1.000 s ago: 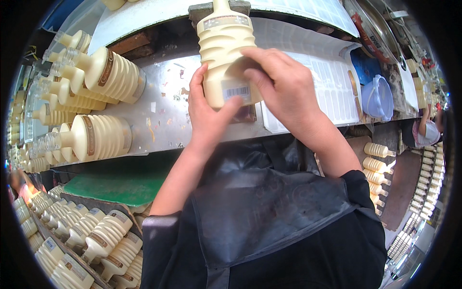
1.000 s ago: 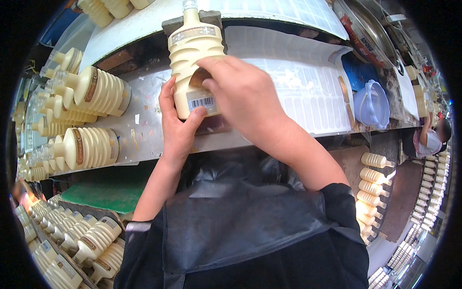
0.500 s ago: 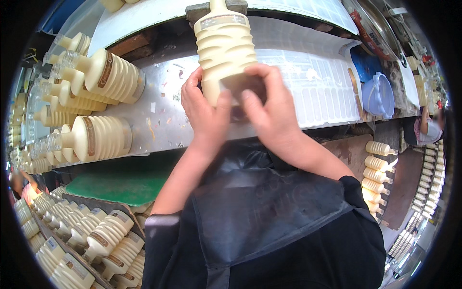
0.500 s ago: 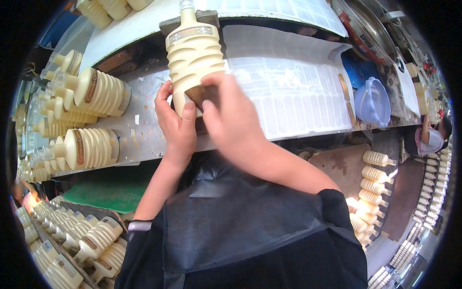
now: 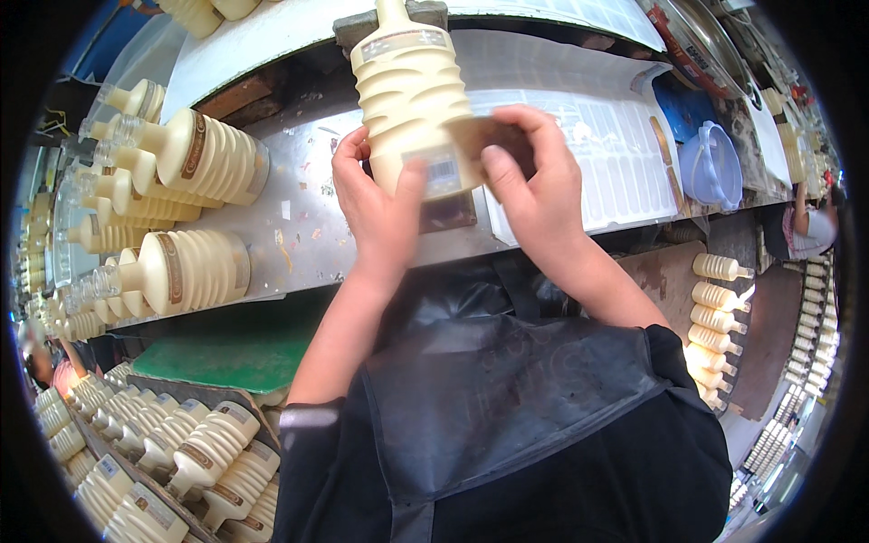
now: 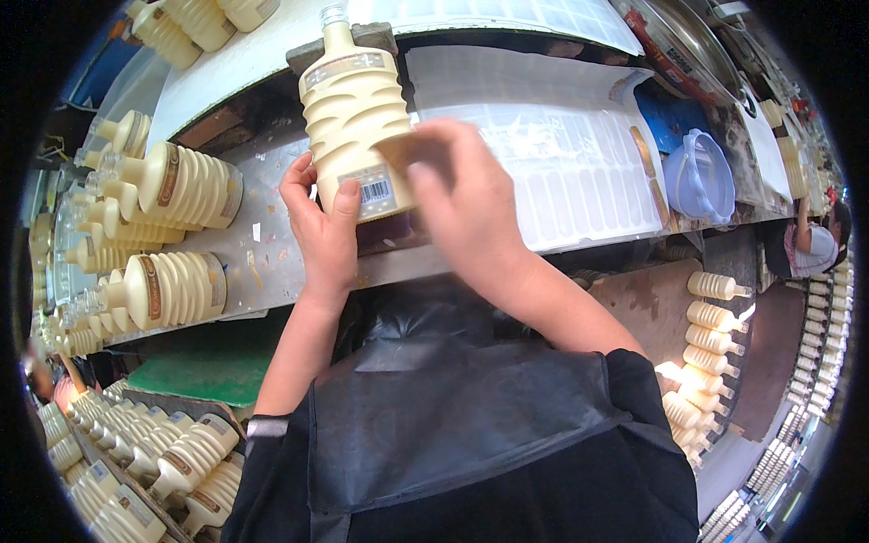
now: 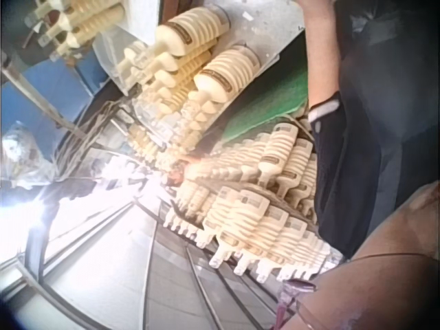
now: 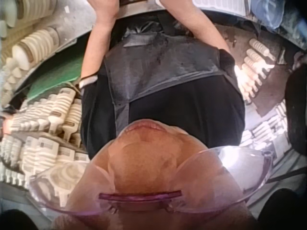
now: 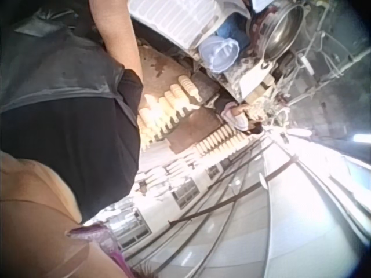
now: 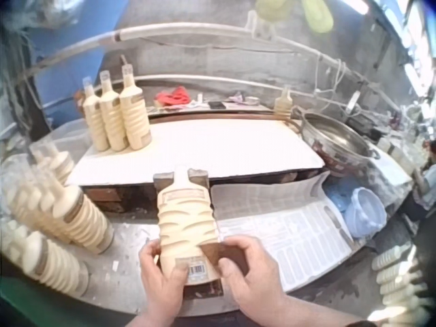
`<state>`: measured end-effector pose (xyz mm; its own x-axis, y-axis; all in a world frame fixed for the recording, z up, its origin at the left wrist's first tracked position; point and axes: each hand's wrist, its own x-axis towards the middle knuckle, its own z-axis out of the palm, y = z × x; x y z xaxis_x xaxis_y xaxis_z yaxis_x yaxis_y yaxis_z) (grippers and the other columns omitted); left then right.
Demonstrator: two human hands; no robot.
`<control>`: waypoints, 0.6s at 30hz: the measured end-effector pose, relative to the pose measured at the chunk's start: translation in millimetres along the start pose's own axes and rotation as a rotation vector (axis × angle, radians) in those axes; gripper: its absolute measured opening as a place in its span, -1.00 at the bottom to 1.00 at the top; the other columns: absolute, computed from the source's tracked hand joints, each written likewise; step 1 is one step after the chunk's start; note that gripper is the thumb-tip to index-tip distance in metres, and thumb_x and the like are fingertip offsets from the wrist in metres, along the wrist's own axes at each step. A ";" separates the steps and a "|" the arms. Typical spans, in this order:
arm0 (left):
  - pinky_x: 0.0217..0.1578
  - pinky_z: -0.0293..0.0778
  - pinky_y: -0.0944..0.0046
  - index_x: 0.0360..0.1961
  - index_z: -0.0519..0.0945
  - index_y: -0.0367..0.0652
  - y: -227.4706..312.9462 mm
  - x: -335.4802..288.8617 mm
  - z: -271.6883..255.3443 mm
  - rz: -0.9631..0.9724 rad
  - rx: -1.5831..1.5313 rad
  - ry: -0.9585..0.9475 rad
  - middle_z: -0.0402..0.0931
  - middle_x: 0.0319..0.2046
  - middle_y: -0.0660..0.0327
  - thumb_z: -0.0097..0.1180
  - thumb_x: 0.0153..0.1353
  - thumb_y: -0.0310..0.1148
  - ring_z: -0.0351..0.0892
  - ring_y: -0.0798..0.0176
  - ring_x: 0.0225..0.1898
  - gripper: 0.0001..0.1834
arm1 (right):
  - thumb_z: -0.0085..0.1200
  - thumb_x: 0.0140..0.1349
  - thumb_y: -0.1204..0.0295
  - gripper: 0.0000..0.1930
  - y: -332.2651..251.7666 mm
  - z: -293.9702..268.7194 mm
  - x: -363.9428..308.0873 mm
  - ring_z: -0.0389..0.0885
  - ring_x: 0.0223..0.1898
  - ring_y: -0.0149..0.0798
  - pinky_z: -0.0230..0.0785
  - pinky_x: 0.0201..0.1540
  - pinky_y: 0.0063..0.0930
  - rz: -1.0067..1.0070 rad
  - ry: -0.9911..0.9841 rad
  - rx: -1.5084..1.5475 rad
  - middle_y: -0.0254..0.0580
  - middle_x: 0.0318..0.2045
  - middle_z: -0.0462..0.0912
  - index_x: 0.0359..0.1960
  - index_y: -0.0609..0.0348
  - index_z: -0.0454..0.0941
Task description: The person picks up a plastic bottle, applies a label to its body, and smooths it with their fingers. They repeat this process for several bottles, placing each labeled bottle on a nearby surface.
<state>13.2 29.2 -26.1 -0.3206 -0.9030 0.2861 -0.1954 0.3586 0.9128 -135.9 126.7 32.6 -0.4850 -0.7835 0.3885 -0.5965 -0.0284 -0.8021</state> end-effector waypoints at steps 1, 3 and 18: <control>0.27 0.28 0.13 0.33 0.26 -0.33 2.2 2.1 -0.6 -0.039 -0.027 -0.008 0.37 0.13 0.00 0.21 0.39 -0.07 0.36 0.15 0.17 -0.30 | 0.12 0.35 0.61 -0.70 -2.8 -1.7 2.6 0.66 -0.04 -0.16 0.51 0.05 -0.36 -0.040 -0.075 0.000 -0.02 -0.06 0.62 0.10 0.32 0.48; 0.23 0.32 0.15 0.30 0.29 -0.29 5.9 5.0 -2.1 -0.119 -0.140 -0.015 0.37 0.08 0.04 0.29 0.32 -0.11 0.36 0.18 0.12 -0.30 | 0.15 0.32 0.63 -0.78 -5.8 -3.8 10.6 0.72 -0.14 -0.16 0.56 -0.05 -0.38 -0.183 -0.121 -0.120 -0.05 -0.15 0.68 -0.01 0.27 0.59; -0.01 0.41 0.34 0.07 0.49 -0.21 -3.4 17.6 -14.4 -0.236 -0.511 -0.037 0.44 -0.20 0.30 0.34 0.30 -0.30 0.40 0.39 -0.12 -0.59 | 0.25 -0.02 0.52 -0.69 -43.5 4.5 -2.7 0.73 -0.23 -0.22 0.53 -0.22 -0.36 -0.700 -0.111 -0.443 -0.18 -0.19 0.72 -0.16 0.21 0.69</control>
<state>21.6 8.6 -20.0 -0.3562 -0.9328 0.0548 0.2048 -0.0207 0.9786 -105.8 127.3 64.4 0.1436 -0.7328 0.6651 -0.9439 -0.3035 -0.1305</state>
